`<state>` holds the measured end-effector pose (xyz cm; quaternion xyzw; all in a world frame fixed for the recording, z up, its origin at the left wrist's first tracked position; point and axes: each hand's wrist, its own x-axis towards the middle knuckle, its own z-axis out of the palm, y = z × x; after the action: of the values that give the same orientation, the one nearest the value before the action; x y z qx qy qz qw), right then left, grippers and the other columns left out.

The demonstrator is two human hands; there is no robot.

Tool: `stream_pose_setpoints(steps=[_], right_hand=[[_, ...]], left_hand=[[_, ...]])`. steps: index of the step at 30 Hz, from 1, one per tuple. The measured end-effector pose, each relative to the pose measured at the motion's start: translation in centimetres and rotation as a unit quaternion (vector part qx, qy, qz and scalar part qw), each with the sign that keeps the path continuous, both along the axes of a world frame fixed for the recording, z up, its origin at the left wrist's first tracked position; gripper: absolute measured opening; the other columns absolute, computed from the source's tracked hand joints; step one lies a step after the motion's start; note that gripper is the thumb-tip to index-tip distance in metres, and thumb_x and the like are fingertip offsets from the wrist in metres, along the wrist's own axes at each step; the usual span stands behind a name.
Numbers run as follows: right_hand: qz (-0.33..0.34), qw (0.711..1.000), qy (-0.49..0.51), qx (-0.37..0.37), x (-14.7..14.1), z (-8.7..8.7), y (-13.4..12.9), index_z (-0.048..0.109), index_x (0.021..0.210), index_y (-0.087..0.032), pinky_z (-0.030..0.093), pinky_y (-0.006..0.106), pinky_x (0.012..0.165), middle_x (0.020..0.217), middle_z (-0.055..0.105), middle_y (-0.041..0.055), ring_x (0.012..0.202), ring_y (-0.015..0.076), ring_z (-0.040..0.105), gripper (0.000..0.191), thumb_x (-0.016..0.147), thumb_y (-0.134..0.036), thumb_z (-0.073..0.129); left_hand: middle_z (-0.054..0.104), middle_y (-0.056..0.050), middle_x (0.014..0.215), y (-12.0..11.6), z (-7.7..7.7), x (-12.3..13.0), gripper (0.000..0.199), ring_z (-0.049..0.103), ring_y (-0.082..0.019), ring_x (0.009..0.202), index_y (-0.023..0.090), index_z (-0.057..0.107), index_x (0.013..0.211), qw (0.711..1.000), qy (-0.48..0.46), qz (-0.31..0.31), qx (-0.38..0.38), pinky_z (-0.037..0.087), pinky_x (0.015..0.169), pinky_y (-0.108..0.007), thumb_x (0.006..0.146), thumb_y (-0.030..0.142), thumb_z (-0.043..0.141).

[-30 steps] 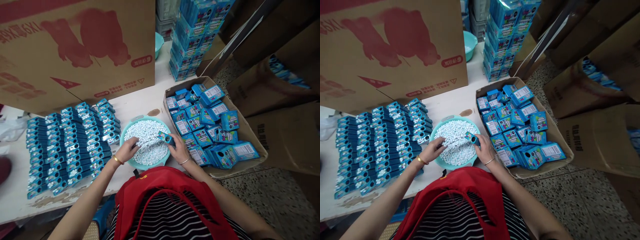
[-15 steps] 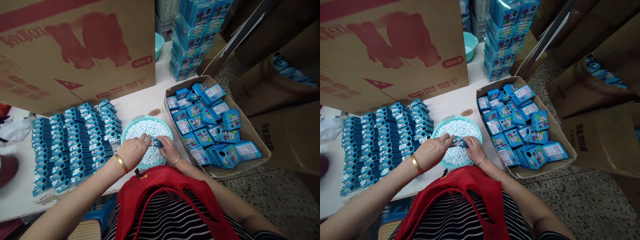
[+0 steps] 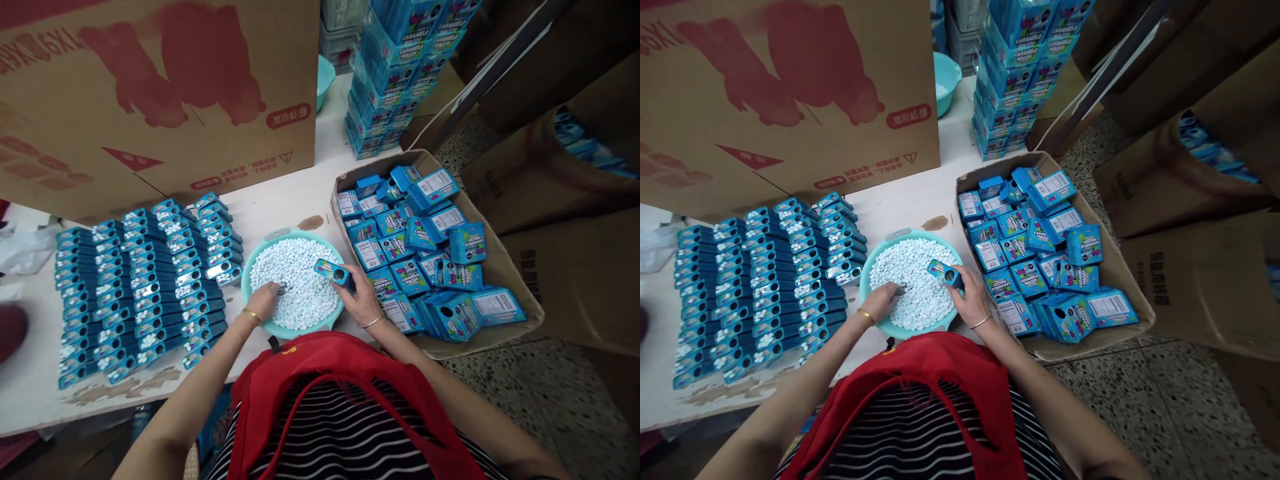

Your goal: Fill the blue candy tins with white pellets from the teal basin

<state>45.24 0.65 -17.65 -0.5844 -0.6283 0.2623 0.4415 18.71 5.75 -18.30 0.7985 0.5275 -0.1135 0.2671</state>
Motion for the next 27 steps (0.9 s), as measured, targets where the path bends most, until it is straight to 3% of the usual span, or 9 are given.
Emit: stream_pose_setpoints(steps=[4,7,9,13,19,23,27], right_hand=[[-0.012,1.000,0.016,-0.015,0.0,-0.3,-0.2,0.051,0.116,-0.021,0.048,0.042,0.088,0.107,0.062,0.0099,0.100,0.0252,0.059,0.034,0.085,-0.033,0.058],[-0.026,0.999,0.032,-0.021,-0.1,-0.6,-0.3,0.050,0.116,-0.021,0.049,0.041,0.087,0.107,0.062,0.0096,0.100,0.0247,0.059,0.035,0.085,-0.035,0.059],[-0.033,0.998,0.039,-0.022,0.0,-0.7,-0.3,0.051,0.116,-0.022,0.049,0.040,0.086,0.107,0.062,0.0091,0.099,0.0242,0.059,0.035,0.084,-0.036,0.059],[-0.038,0.999,0.024,-0.010,0.3,-0.7,-0.4,0.050,0.117,-0.022,0.050,0.040,0.086,0.108,0.061,0.0091,0.099,0.0242,0.059,0.035,0.085,-0.034,0.058],[0.012,0.998,-0.047,0.028,-0.6,-0.8,-0.1,0.050,0.121,-0.021,0.048,0.045,0.093,0.114,0.059,0.0118,0.108,0.0266,0.056,0.038,0.083,-0.017,0.051],[0.065,0.994,-0.062,0.055,-2.1,-0.6,0.2,0.048,0.123,-0.022,0.047,0.046,0.097,0.115,0.058,0.0100,0.111,0.0258,0.055,0.050,0.076,-0.005,0.045],[0.093,0.991,-0.060,0.070,-3.0,-0.5,0.2,0.048,0.124,-0.021,0.046,0.048,0.099,0.114,0.058,0.0108,0.110,0.0256,0.054,0.054,0.073,-0.003,0.044]], left_hand=[[0.060,-0.014,0.110,-0.1,-3.0,2.8,0.026,0.057,-0.022,0.101,0.013,0.054,0.106,0.998,-0.057,0.020,0.002,0.044,0.091,-0.035,0.083,0.012,0.041],[0.062,-0.011,0.106,0.0,-3.3,3.1,0.028,0.057,-0.020,0.097,0.014,0.054,0.108,0.994,-0.102,0.030,-0.002,0.045,0.089,-0.033,0.082,0.014,0.044],[0.063,-0.008,0.100,0.1,-2.7,2.4,0.024,0.058,-0.019,0.090,0.015,0.055,0.106,0.992,-0.125,0.033,-0.004,0.047,0.084,-0.032,0.084,0.020,0.046],[0.062,-0.006,0.095,0.1,0.9,0.4,0.025,0.057,-0.016,0.083,0.017,0.055,0.107,0.983,-0.179,0.029,0.001,0.047,0.078,-0.031,0.086,0.028,0.048],[0.061,-0.004,0.089,0.7,9.2,-0.2,0.026,0.054,-0.014,0.074,0.017,0.055,0.107,0.979,-0.198,-0.042,0.036,0.046,0.071,-0.028,0.089,0.034,0.047],[0.063,-0.007,0.093,1.1,13.2,1.9,0.020,0.058,-0.016,0.081,0.016,0.055,0.104,0.985,-0.113,-0.122,0.038,0.047,0.075,-0.031,0.089,0.026,0.046],[0.063,-0.012,0.097,0.6,15.9,5.1,0.022,0.062,-0.021,0.083,0.012,0.054,0.107,0.983,0.053,-0.167,0.056,0.048,0.071,-0.033,0.089,0.018,0.042]])
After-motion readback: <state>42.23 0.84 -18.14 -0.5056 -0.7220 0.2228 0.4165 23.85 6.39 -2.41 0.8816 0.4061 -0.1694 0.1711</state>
